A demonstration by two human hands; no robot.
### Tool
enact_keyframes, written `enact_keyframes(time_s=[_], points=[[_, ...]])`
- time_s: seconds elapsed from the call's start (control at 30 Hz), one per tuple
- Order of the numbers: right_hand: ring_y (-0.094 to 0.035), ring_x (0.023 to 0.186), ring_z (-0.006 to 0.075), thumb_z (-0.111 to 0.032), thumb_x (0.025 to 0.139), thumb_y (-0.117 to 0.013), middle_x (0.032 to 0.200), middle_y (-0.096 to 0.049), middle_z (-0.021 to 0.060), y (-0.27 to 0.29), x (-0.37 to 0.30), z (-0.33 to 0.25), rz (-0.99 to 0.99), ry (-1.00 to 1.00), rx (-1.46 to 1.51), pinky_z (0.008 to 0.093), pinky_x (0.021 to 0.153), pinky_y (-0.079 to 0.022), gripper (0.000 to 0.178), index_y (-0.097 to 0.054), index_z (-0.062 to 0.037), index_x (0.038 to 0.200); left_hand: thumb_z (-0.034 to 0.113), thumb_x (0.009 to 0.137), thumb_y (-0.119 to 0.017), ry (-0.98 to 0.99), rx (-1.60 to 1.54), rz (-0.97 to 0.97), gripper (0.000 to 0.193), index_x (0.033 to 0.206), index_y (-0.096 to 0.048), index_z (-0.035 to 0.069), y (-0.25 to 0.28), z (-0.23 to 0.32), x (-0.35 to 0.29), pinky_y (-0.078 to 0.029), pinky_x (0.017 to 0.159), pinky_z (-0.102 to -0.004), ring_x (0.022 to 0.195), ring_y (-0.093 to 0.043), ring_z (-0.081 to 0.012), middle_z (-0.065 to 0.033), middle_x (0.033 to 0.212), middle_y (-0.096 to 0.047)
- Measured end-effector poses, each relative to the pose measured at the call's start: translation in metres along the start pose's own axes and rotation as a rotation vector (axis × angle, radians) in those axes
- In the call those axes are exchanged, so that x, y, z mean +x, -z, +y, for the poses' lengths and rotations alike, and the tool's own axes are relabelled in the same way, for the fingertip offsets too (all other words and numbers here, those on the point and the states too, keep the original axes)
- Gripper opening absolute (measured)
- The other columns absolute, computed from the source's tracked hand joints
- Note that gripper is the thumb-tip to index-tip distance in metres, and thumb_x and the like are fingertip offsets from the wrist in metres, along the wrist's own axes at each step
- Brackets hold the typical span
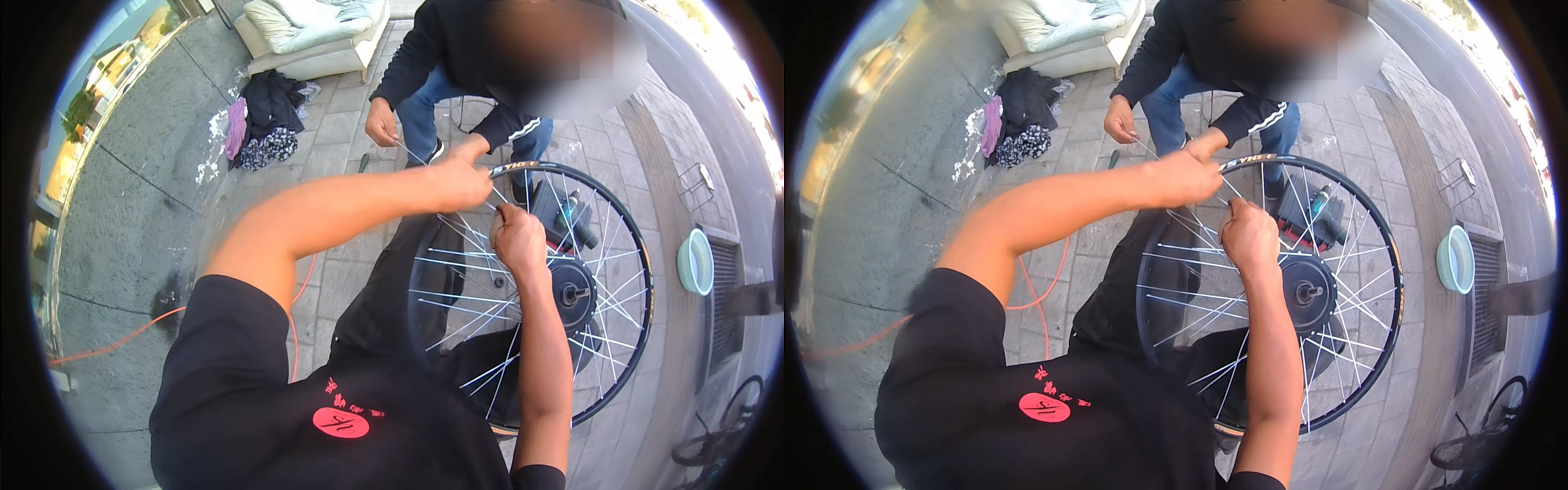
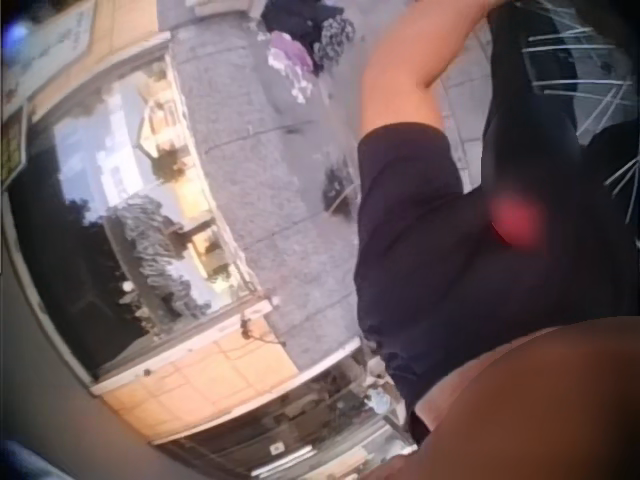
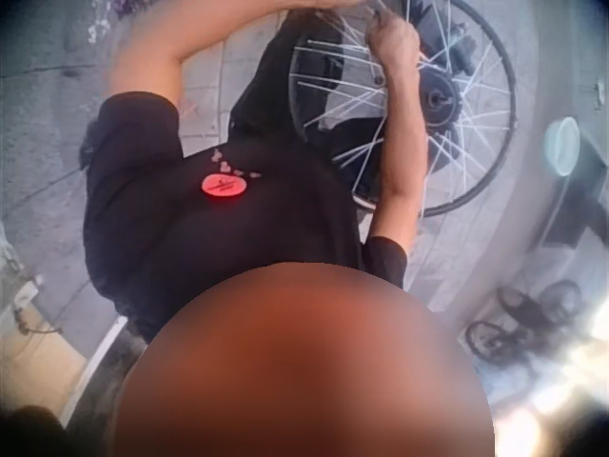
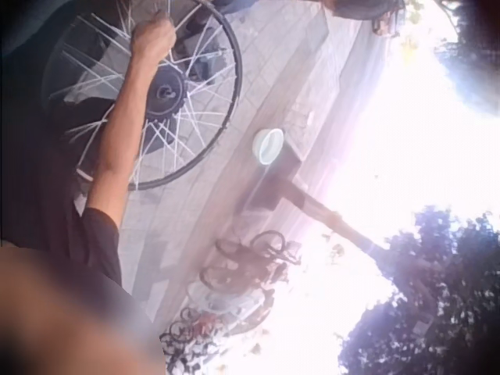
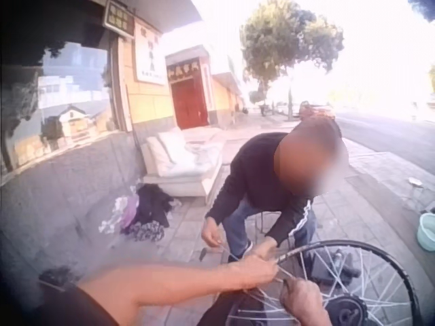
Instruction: The person inserts and tensions bicycle spokes into a wheel rim and hub, working with another person who assists by tightening the spoke nipples. The wheel is held steady while the person threads each spoke through the rim and hub, then rotates the wheel to continue the process.
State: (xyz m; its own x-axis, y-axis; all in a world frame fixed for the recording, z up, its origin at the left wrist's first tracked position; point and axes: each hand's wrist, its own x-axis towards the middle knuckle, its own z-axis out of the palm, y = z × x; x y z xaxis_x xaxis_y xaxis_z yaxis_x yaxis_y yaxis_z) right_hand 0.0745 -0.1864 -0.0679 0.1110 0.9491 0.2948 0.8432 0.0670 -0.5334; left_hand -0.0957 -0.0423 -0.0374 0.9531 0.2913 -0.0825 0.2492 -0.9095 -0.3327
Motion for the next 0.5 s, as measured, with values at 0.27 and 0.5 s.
enact_keyframes(time_s=[0.27, 0.5], points=[[-0.074, 0.1, 0.0454, -0.009, 0.094, -0.06, 0.106, -0.077, 0.0263, -0.001, 0.001, 0.008, -0.005, -0.048, 0.02, 0.0508, 0.092, -0.057, 0.028, -0.079, -0.0036, 0.113, 0.029, 0.111, -0.063, 1.036, -1.542, 0.208, 0.033, 0.122, -0.067, -0.002, -0.025, -0.013, -0.071, -0.053, 0.05, -0.031, 0.081, -0.079, -0.0198, -0.0082, 0.104, -0.073], [-0.074, 0.103, 0.0453, -0.007, 0.095, -0.058, 0.109, -0.077, 0.0257, 0.003, 0.0, 0.001, -0.039, -0.056, 0.027, 0.0502, 0.094, -0.057, 0.03, -0.079, -0.0032, 0.116, 0.03, 0.11, -0.067, 1.112, -1.846, 0.215, 0.036, 0.125, -0.067, -0.003, -0.051, -0.001, -0.07, -0.048, 0.052, -0.0272, 0.082, -0.076, -0.0167, -0.0091, 0.108, -0.074]])
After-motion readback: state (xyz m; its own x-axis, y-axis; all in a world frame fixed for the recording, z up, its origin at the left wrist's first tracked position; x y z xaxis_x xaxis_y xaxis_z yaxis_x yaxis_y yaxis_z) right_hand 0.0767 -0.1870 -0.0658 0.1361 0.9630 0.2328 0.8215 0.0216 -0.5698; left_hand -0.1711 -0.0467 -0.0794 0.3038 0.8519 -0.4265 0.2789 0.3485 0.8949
